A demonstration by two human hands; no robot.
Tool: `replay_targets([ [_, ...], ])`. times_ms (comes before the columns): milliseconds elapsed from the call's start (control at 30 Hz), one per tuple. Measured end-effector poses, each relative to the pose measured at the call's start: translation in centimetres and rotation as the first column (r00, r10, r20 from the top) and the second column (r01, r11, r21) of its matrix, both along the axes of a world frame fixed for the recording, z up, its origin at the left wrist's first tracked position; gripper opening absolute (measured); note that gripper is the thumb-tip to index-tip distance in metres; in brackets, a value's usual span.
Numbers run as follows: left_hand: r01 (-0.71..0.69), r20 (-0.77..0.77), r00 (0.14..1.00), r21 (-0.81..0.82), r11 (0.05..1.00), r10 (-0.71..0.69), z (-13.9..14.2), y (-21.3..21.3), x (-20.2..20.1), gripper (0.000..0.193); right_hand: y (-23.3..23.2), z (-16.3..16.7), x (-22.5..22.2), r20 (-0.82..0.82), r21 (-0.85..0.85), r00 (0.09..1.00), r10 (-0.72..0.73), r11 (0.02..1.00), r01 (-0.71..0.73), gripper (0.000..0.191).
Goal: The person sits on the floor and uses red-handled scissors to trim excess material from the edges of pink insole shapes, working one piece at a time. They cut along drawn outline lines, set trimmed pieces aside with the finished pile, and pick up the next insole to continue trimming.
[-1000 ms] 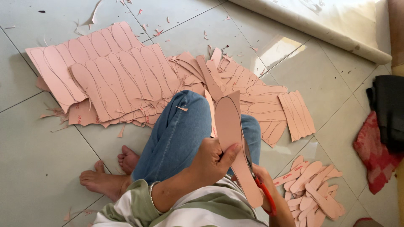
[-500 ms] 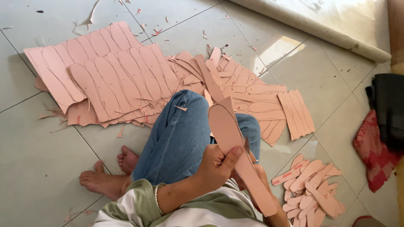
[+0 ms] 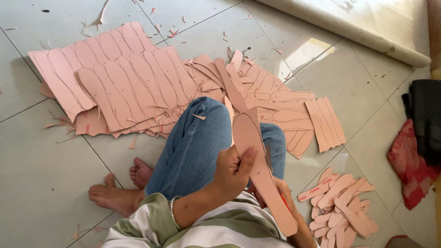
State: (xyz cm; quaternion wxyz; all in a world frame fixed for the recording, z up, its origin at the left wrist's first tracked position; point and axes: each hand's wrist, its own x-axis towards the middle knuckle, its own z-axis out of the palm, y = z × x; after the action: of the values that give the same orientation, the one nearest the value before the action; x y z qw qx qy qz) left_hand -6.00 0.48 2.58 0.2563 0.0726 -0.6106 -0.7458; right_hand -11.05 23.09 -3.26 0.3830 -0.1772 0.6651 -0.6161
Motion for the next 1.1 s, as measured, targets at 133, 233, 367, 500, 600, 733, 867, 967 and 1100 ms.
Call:
replay_targets([
  [133, 0.020, -0.041, 0.999, 0.033, 0.999, -0.019, -0.3, 0.4, 0.3, 0.027, -0.4, -0.2, 0.2, 0.082, 0.083, 0.995, -0.056, 0.995, 0.049, 0.044],
  [233, 0.035, -0.088, 0.996, 0.121, 0.992, -0.024, -0.4, 0.8, 0.3, 0.027, -0.7, -0.1, 0.5, 0.073, 0.209, 0.986, -0.148, 0.969, 0.130, 0.043],
  [367, 0.075, 0.011, 0.997, 0.189, 0.979, -0.079, -0.4, 1.1, 0.3, 0.030, -1.2, 0.3, 0.8, 0.081, 0.119, 0.987, -0.137, 0.985, 0.126, 0.042],
  [500, 0.110, -0.077, 0.992, 0.140, 0.984, -0.100, -0.5, 0.9, 0.5, 0.031, -1.6, 0.8, 0.6, 0.092, 0.085, 0.988, -0.123, 0.990, 0.116, 0.042],
  [600, 0.131, -0.032, 0.991, 0.172, 0.976, -0.128, -0.9, 1.0, 0.5, 0.031, -1.5, 0.8, 0.6, 0.119, 0.074, 0.984, -0.131, 0.990, 0.123, 0.042],
  [733, 0.102, -0.034, 0.995, 0.159, 0.982, -0.098, -1.6, 1.4, 0.5, 0.033, -0.9, 0.0, 0.7, 0.193, 0.066, 0.970, -0.148, 0.988, 0.137, 0.042],
  [867, 0.103, -0.021, 0.995, 0.272, 0.957, -0.101, -1.9, 1.2, 0.1, 0.032, -0.3, -0.9, 0.5, 0.105, 0.021, 0.989, -0.103, 0.995, 0.101, 0.042],
  [967, 0.042, -0.027, 0.999, 0.299, 0.953, -0.035, -1.7, 0.4, -0.4, 0.028, -0.4, -0.9, -0.1, 0.153, 0.097, 0.988, -0.005, 0.995, -0.010, 0.034],
  [1100, 0.030, 0.023, 0.999, 0.182, 0.983, -0.035, -1.0, 0.0, -0.4, 0.027, -0.2, -0.7, -0.2, -0.050, 0.224, 0.999, 0.019, 0.975, -0.007, 0.025],
])
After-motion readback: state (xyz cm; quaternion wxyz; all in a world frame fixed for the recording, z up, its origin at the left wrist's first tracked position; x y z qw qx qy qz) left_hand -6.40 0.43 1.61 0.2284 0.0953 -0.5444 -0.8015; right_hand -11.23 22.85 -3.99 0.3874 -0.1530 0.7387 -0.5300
